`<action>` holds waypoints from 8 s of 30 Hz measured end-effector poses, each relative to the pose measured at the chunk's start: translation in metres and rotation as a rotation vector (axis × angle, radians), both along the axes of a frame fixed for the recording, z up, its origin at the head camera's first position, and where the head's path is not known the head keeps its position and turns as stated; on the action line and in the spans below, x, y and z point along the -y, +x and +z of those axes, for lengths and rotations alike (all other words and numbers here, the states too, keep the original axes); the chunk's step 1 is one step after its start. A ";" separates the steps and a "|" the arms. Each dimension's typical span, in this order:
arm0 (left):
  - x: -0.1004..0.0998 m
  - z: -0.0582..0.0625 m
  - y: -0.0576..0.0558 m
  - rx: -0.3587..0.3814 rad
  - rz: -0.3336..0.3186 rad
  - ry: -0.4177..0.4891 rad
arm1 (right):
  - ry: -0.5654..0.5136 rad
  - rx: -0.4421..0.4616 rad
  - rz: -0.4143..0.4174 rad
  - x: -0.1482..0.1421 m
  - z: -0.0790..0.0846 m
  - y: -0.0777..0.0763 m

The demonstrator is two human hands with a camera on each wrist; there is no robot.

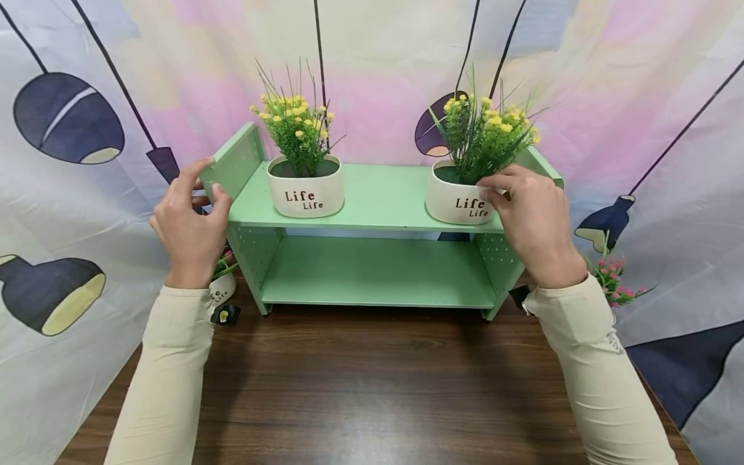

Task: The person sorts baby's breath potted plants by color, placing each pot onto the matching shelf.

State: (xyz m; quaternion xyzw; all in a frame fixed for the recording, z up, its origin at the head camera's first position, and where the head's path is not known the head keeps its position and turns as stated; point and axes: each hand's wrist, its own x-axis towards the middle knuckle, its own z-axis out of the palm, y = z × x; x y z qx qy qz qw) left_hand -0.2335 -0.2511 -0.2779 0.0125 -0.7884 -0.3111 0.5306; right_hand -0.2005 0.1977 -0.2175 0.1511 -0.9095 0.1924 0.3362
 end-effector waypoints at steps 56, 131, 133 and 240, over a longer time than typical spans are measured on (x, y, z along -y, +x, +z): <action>-0.002 0.001 0.004 -0.014 -0.012 -0.009 | -0.103 -0.110 -0.031 -0.037 -0.013 0.038; -0.001 0.001 0.005 -0.013 -0.015 0.005 | 0.037 0.293 -0.276 -0.164 -0.235 0.066; -0.002 0.001 0.005 -0.014 -0.015 0.005 | 0.025 0.297 -0.264 -0.166 -0.236 0.067; -0.002 0.001 0.004 -0.008 -0.009 0.001 | 0.242 -0.077 -0.251 -0.074 -0.185 0.137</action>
